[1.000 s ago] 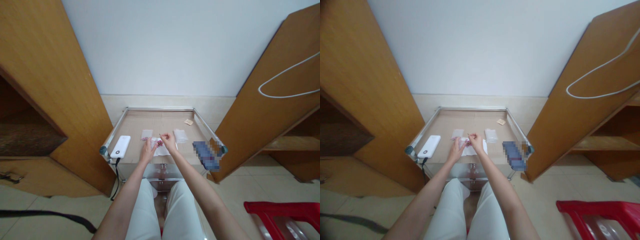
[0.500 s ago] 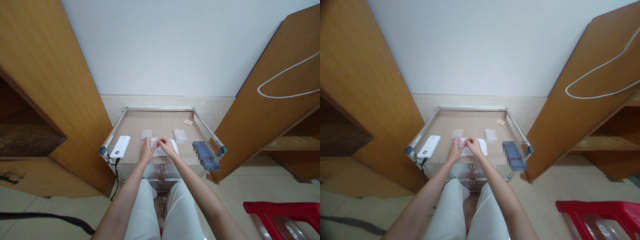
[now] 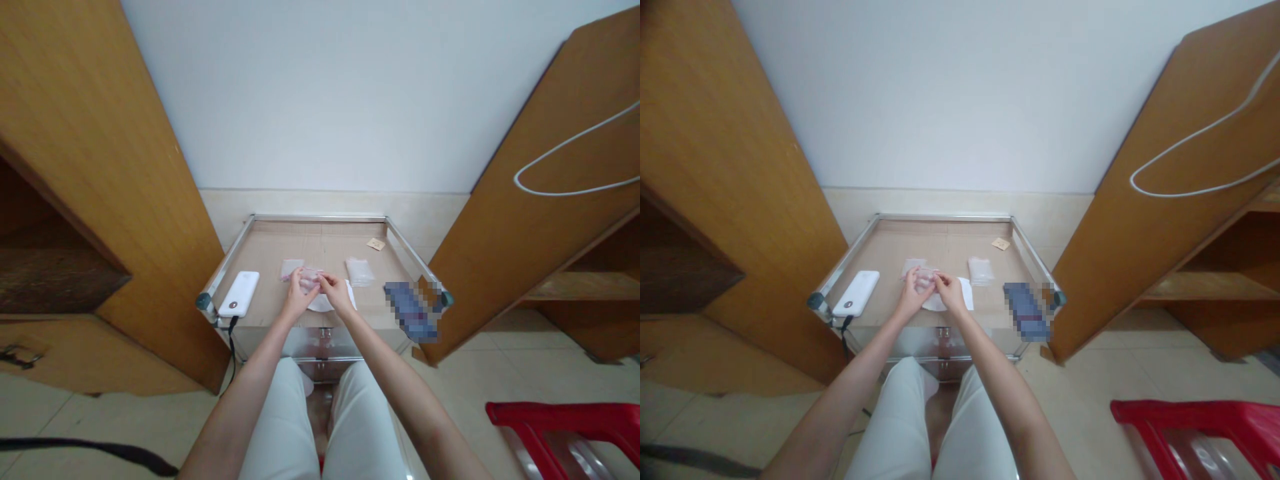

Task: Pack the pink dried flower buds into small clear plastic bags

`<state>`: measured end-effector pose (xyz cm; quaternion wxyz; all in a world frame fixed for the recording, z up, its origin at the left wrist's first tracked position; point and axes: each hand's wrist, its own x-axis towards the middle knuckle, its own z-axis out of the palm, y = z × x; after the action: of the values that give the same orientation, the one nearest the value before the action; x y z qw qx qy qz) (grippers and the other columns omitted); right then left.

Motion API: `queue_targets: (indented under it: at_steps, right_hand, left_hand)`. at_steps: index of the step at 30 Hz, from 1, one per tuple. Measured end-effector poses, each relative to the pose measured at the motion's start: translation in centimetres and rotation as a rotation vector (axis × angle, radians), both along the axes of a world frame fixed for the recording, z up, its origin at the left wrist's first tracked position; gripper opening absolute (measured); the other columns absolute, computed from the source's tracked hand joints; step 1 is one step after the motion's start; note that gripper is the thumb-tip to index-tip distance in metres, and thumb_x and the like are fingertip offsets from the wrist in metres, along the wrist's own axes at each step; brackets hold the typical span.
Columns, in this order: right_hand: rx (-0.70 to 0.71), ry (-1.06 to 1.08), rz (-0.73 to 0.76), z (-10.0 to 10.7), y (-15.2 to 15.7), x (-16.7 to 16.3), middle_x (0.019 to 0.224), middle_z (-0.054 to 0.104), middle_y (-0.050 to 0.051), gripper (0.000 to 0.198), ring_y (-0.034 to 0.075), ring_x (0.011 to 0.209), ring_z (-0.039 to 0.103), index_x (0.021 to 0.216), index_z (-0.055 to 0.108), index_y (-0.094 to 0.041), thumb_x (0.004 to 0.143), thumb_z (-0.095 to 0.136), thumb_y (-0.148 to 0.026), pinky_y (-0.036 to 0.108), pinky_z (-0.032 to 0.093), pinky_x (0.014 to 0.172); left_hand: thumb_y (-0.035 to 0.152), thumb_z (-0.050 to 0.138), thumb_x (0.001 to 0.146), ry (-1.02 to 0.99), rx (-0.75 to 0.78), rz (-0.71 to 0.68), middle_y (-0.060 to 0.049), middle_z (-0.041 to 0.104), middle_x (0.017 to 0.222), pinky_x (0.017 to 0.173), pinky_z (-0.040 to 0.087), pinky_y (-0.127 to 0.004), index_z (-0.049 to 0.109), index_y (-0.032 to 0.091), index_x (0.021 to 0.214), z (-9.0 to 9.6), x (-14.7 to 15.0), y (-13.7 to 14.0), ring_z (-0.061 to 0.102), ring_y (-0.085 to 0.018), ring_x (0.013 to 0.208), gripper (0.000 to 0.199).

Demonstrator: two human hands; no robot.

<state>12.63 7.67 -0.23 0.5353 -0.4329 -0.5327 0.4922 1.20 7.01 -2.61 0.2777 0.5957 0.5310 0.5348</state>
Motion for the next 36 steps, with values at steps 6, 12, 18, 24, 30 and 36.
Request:
queue_targets:
  at_steps: [6, 12, 18, 24, 30, 36]
  right_hand:
    - [-0.127, 0.09, 0.017, 0.9, 0.0, 0.3, 0.062, 0.06, 0.0, 0.031, 0.008, 0.049, 0.05, 0.075, 0.061, -0.015, 0.062, 0.057, -0.043, 0.022, 0.046, 0.045]
    - [-0.154, 0.082, 0.029, 0.5, 0.4, 0.6, 0.06, 0.057, 0.0, 0.03, 0.007, 0.046, 0.047, 0.067, 0.059, -0.014, 0.06, 0.058, -0.043, 0.019, 0.042, 0.042]
    - [-0.168, 0.078, -0.012, -1.8, 0.7, 1.3, 0.058, 0.056, -0.001, 0.031, 0.009, 0.051, 0.048, 0.068, 0.059, -0.013, 0.058, 0.058, -0.043, 0.019, 0.039, 0.045]
    - [-0.114, 0.126, -0.025, -3.9, 1.1, 1.8, 0.052, 0.049, -0.004, 0.027, 0.006, 0.046, 0.039, 0.06, 0.056, -0.013, 0.061, 0.057, -0.041, 0.018, 0.031, 0.045]
    - [-0.106, 0.064, 0.029, -4.0, 0.9, 1.9, 0.048, 0.044, -0.005, 0.021, 0.006, 0.045, 0.034, 0.056, 0.055, -0.014, 0.06, 0.057, -0.035, 0.019, 0.025, 0.044]
    - [-0.066, 0.026, 0.04, -4.1, 0.9, 2.1, 0.049, 0.047, -0.004, 0.022, 0.007, 0.047, 0.037, 0.055, 0.055, -0.015, 0.062, 0.056, -0.035, 0.02, 0.027, 0.047]
  left_hand:
    - [0.043, 0.055, 0.065, -0.354, -0.19, -0.131, -0.003, 0.057, 0.082, 0.037, 0.041, -0.018, 0.037, 0.018, 0.107, 1.9, -0.4, 0.0, 0.055, -0.009, 0.053, 0.051]
    - [0.045, 0.052, 0.067, -0.404, -0.252, -0.164, 0.003, 0.054, 0.059, 0.032, 0.036, -0.019, 0.05, 0.016, 0.078, 2.3, -0.7, 0.3, 0.044, -0.006, 0.035, 0.031]
    - [0.045, 0.054, 0.064, -0.402, -0.248, -0.07, 0.0, 0.058, 0.063, 0.043, 0.041, -0.02, 0.051, 0.015, 0.078, 0.2, -0.2, 0.6, 0.054, -0.01, 0.051, 0.033]
    - [0.049, 0.054, 0.063, -0.401, -0.329, -0.153, 0.006, 0.052, 0.053, 0.036, 0.038, -0.019, 0.045, 0.018, 0.083, -1.2, -0.2, 0.3, 0.051, -0.009, 0.038, 0.038]
    - [0.053, 0.056, 0.059, -0.456, -0.377, -0.155, 0.006, 0.052, 0.048, 0.036, 0.039, -0.018, 0.046, 0.017, 0.075, -1.1, -0.4, 0.6, 0.05, -0.008, 0.035, 0.041]
    - [0.05, 0.063, 0.053, -0.556, -0.394, -0.167, 0.002, 0.058, 0.052, 0.043, 0.042, -0.02, 0.048, 0.016, 0.073, -1.3, -0.6, 0.7, 0.054, -0.01, 0.043, 0.043]
